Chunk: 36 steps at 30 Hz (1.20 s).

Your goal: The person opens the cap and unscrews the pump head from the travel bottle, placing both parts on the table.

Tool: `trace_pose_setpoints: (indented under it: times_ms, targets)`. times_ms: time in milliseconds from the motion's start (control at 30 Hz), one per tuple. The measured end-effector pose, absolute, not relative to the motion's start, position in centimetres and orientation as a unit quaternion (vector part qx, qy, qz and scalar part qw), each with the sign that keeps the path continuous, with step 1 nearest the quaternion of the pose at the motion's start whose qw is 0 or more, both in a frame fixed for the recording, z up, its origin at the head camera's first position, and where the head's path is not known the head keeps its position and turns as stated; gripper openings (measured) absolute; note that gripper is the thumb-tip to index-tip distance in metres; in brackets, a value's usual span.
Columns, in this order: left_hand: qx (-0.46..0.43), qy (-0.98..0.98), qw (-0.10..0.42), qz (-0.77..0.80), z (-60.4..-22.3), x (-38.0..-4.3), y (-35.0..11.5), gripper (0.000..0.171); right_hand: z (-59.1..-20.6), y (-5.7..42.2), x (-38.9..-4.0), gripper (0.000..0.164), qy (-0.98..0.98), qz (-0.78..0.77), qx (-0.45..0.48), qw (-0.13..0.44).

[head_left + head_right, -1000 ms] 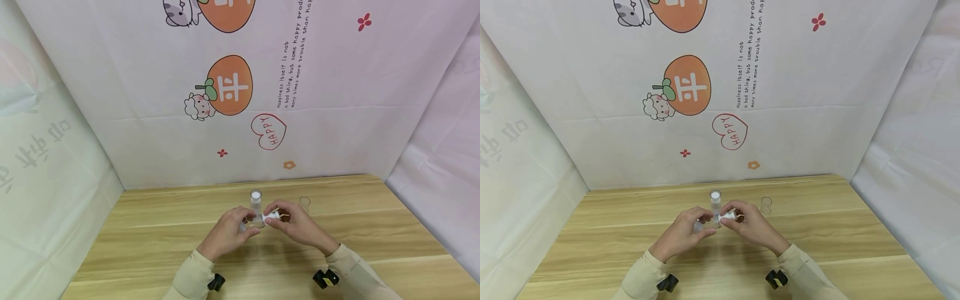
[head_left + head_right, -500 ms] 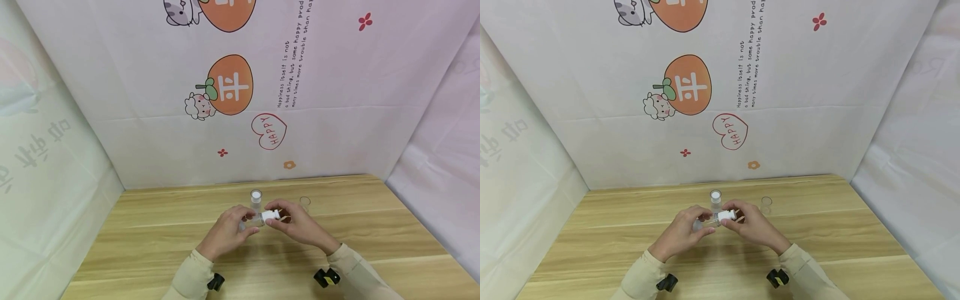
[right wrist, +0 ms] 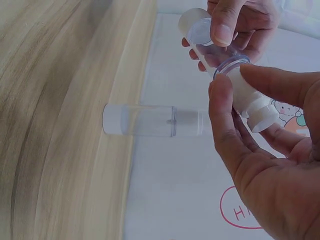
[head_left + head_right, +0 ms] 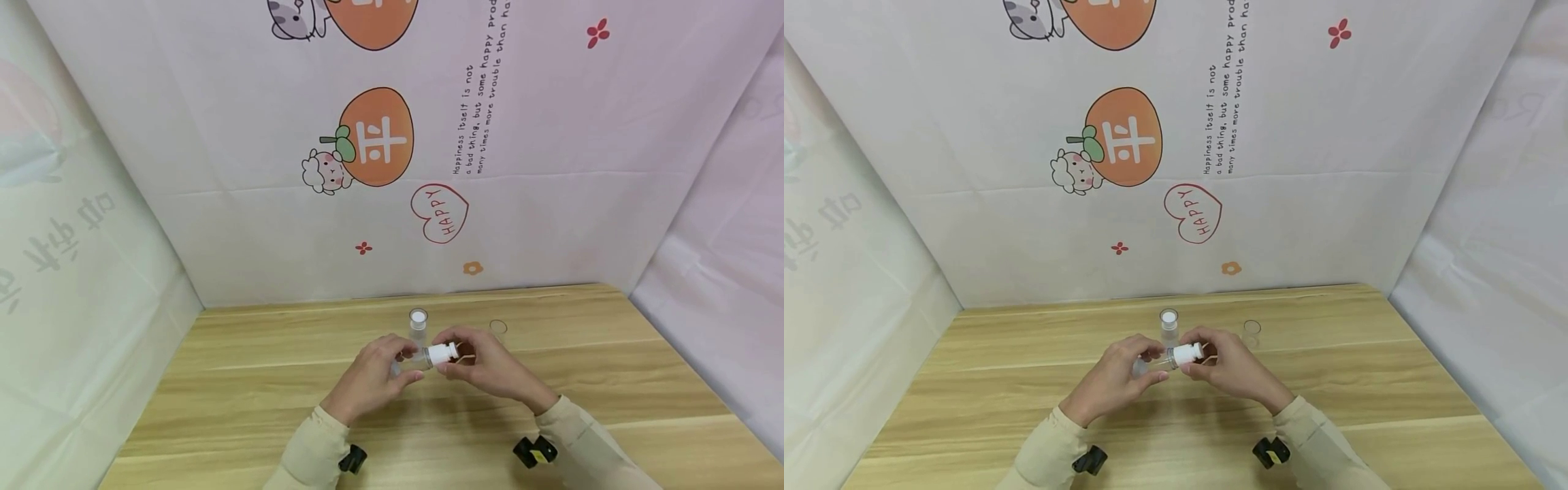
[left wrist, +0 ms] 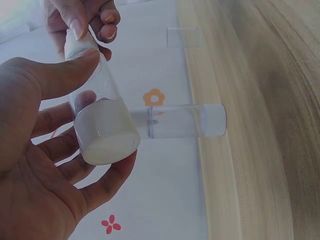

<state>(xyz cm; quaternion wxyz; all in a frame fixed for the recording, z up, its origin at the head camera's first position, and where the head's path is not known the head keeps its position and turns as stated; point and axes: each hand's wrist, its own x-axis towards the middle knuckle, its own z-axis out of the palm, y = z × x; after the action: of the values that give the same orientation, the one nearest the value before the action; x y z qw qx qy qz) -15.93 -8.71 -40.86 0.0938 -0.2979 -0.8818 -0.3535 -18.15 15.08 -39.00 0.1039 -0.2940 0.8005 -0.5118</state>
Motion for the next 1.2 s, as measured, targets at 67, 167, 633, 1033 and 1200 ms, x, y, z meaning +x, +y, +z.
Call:
trace_pose_setpoints:
  times_ms: [67, 167, 633, 1033, 1200]
  targets:
    - [-0.299, -0.882, 0.092, -0.351, -40.9, -16.0, -8.7, 0.032, -39.0, 15.1, -18.2, 0.024, 0.801, -0.510, -0.299, 0.096]
    - [-0.302, -0.882, 0.091, -0.351, -40.9, -16.0, -8.7, 0.031, -39.0, 15.1, -18.2, 0.021, 0.802, -0.508, -0.304, 0.084]
    - [-0.299, -0.886, 0.083, -0.345, -40.9, -15.8, -8.8, 0.031, -38.9, 15.4, -18.2, 0.017, 0.789, -0.531, -0.302, 0.067]
    - [-0.273, -0.893, 0.072, -0.351, -41.2, -15.8, -9.6, 0.033, -39.3, 16.1, -18.5, 0.026, 0.802, -0.518, -0.294, 0.043]
    - [-0.264, -0.897, 0.074, -0.348, -41.4, -15.8, -9.9, 0.034, -39.6, 16.5, -18.5, 0.027, 0.820, -0.498, -0.280, 0.027]
